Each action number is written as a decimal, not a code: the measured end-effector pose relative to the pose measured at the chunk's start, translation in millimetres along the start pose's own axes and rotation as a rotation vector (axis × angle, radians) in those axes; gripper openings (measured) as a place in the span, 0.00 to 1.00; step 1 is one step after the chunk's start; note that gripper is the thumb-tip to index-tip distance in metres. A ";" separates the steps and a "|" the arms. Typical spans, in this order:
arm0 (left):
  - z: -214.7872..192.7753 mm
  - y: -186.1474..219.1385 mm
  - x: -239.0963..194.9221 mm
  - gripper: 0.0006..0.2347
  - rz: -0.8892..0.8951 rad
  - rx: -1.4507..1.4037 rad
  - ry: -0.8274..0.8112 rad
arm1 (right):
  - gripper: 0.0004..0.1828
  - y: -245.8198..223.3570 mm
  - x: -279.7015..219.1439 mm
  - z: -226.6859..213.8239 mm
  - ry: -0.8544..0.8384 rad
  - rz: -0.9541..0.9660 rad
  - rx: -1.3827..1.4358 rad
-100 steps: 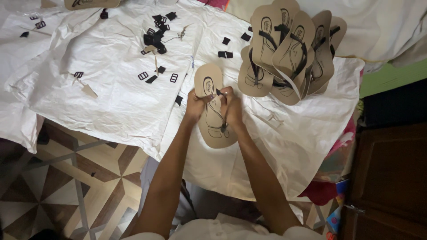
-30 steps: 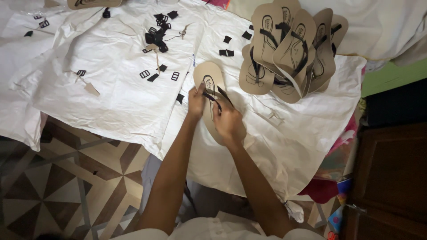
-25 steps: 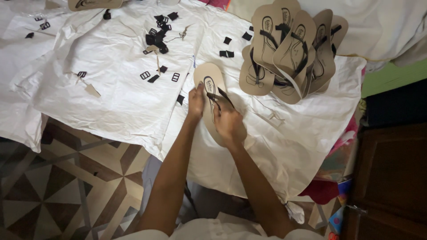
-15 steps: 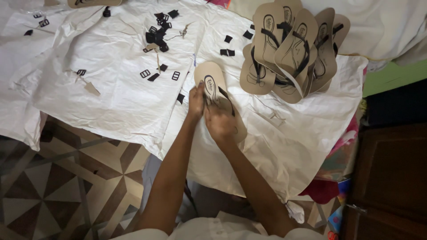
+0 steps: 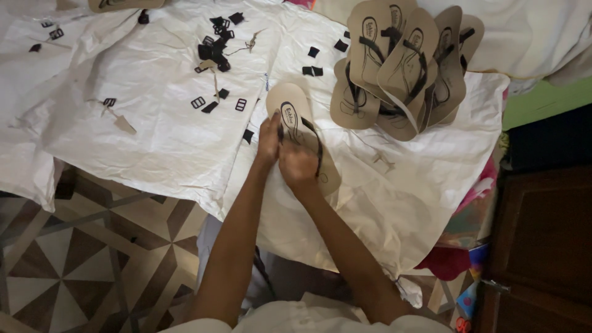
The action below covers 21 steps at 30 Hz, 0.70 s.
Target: The person assembles straps and buckles onto sandal soles.
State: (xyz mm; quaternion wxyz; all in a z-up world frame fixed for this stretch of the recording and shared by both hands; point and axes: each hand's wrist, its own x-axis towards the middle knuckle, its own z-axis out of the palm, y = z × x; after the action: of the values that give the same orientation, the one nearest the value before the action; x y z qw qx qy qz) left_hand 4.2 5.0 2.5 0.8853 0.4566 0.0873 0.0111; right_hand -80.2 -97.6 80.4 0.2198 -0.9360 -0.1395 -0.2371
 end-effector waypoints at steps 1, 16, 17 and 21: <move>-4.2 -2.6 1.5 0.17 -0.001 0.002 0.000 | 0.09 2.7 -2.3 3.9 0.000 0.002 0.001; -0.5 15.0 -8.0 0.20 0.039 0.277 0.001 | 0.11 -20.4 26.3 -54.6 -0.048 0.079 0.137; 0.7 16.2 -6.8 0.19 0.069 0.277 -0.015 | 0.12 -21.2 24.6 -65.3 0.004 0.081 0.217; -6.7 4.1 -6.0 0.21 0.005 0.356 0.032 | 0.14 -16.5 12.9 -79.0 0.043 0.117 0.335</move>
State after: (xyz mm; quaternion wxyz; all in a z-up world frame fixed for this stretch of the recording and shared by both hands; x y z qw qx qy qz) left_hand -2.6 12.2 2.9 0.7890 0.6060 0.1009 0.0051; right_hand -105.5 -119.1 155.2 0.3889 -0.8876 -0.1174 -0.2171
